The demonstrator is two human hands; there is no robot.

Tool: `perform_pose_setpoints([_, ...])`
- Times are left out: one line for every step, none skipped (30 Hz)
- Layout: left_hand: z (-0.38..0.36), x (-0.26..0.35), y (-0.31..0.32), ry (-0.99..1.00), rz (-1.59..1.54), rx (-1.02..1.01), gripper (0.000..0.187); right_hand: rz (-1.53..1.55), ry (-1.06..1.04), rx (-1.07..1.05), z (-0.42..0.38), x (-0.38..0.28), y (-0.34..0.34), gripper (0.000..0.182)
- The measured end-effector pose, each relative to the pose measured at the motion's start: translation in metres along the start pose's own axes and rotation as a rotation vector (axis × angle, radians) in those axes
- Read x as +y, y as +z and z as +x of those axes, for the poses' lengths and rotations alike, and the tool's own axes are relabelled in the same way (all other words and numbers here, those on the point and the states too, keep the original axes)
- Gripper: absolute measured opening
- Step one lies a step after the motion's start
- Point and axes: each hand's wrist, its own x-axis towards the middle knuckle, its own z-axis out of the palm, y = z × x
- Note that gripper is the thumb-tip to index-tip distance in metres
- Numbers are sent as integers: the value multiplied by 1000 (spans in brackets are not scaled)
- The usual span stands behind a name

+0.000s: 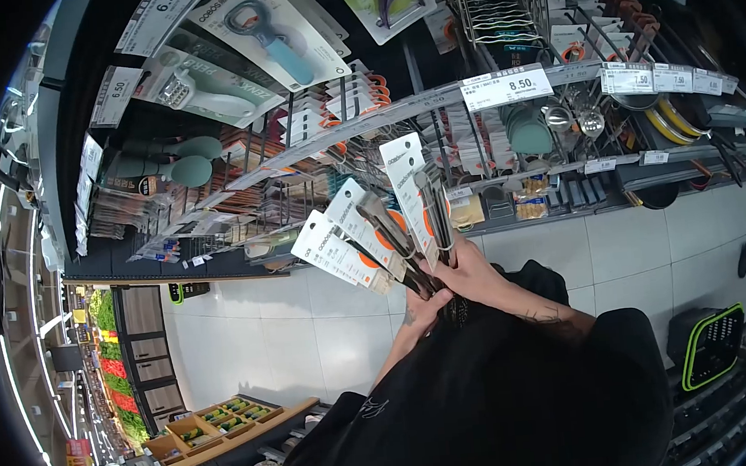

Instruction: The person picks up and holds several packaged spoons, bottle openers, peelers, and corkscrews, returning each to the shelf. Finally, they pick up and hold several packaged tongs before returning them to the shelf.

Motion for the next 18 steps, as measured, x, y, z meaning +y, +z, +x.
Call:
perform_pose_setpoints([-1, 1, -1, 12, 32, -3, 55, 4, 2, 1, 0, -5, -5, 23])
perform_pose_setpoints([-1, 4, -3, 10, 36, -3, 55, -31, 122, -211, 2, -14, -16, 23])
perform_pose_setpoints([-1, 10, -8, -88, 61, -82, 61, -67, 241, -421, 5, -20, -24, 22])
perform_pose_setpoints([-2, 13, -10, -189, 84, -161, 67, -63, 241, -417, 6, -21, -27, 22])
perform_pose_setpoints([-3, 10, -12, -107, 129, -160, 59, -91, 300, -491, 6, -21, -29, 23])
perform_pose_setpoints([-6, 9, -12, -113, 131, -162, 59, -120, 360, -565, 6, -21, -30, 23])
perform_pose_setpoints([-8, 11, -9, -147, 119, -113, 55, -63, 337, -565, 6, -20, -28, 26])
perform_pose_setpoints([-8, 13, -6, -179, 107, -65, 51, -61, 337, -559, 6, -22, -26, 26])
perform_pose_setpoints([-8, 14, -5, -183, 107, -69, 51, -21, 363, -521, 7, -26, -23, 26])
perform_pose_setpoints([-6, 16, -5, -148, 214, -94, 44, 19, 388, -485, 7, -28, -22, 26])
perform_pose_setpoints([-6, 19, -5, -112, 321, -116, 37, 19, 387, -483, 6, -26, -23, 26])
perform_pose_setpoints([-6, 24, -4, -113, 322, -117, 37, 5, 386, -439, 5, -20, -24, 26])
perform_pose_setpoints([-7, 31, -3, -152, 307, -130, 35, -9, 385, -396, 4, -16, -26, 27])
perform_pose_setpoints([-8, 37, 1, -190, 291, -142, 33, -8, 385, -399, 3, -14, -27, 27])
perform_pose_setpoints([-12, 41, 5, -173, 220, -118, 32, 76, 412, -380, 2, -12, -29, 28])
perform_pose_setpoints([-13, 40, 4, -172, 220, -115, 32, 158, 440, -360, 2, -10, -31, 29])
perform_pose_setpoints([-14, 38, 2, -149, 227, -118, 32, 228, 496, -380, 1, -5, -35, 32])
perform_pose_setpoints([-16, 35, -2, -127, 235, -121, 32, 228, 497, -381, 0, -1, -34, 32])
